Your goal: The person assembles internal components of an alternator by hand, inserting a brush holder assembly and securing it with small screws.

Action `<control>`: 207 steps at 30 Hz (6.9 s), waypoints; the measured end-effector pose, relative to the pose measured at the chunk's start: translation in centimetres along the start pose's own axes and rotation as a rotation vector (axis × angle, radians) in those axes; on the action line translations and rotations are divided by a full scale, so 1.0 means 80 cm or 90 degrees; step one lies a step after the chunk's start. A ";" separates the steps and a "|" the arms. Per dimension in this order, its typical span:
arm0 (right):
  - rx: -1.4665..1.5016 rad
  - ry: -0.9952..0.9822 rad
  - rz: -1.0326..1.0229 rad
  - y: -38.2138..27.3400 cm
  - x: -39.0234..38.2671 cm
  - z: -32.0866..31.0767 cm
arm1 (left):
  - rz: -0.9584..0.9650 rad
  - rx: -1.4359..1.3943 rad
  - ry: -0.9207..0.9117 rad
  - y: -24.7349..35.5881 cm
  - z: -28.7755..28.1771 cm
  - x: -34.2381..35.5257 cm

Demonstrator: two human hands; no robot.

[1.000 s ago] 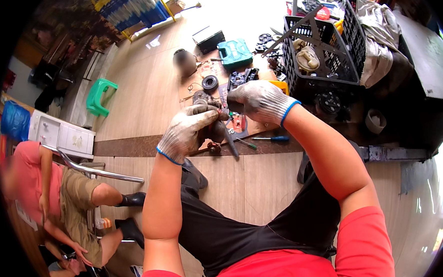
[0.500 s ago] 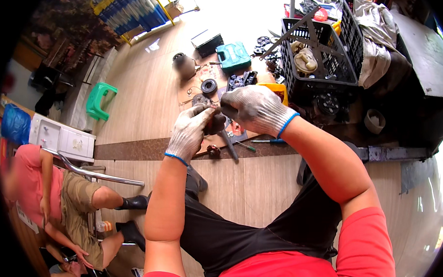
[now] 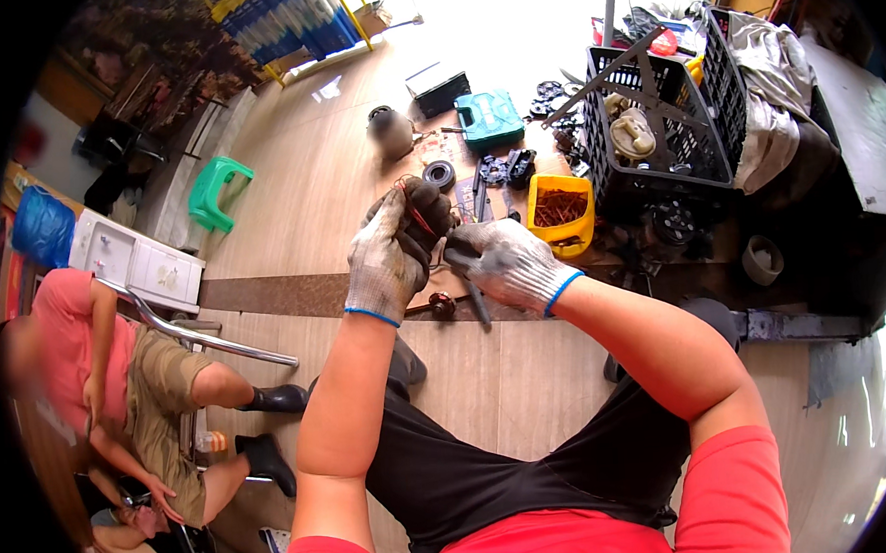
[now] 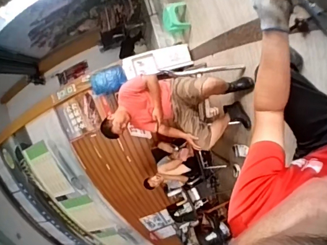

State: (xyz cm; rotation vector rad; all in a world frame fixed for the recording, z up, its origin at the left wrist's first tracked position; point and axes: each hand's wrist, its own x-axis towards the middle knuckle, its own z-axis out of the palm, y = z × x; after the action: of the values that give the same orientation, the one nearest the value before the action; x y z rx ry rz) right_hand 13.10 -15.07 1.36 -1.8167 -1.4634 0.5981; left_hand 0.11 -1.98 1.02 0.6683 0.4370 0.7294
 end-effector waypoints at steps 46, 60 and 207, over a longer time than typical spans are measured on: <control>-0.116 -0.010 -0.178 0.049 0.032 -0.051 | 0.680 1.185 -0.502 0.011 -0.004 -0.002; -0.329 0.065 -0.282 0.042 0.028 -0.043 | -0.120 0.372 -0.018 -0.016 -0.006 0.004; -0.092 0.072 -0.188 0.027 0.020 -0.027 | 0.030 0.060 0.096 0.029 0.003 -0.003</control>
State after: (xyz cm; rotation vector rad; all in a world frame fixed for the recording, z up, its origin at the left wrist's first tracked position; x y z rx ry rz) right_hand 16.45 -14.25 1.22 -1.6672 -1.6904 0.2444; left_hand -0.95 -0.94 2.80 0.7159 0.5980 0.8108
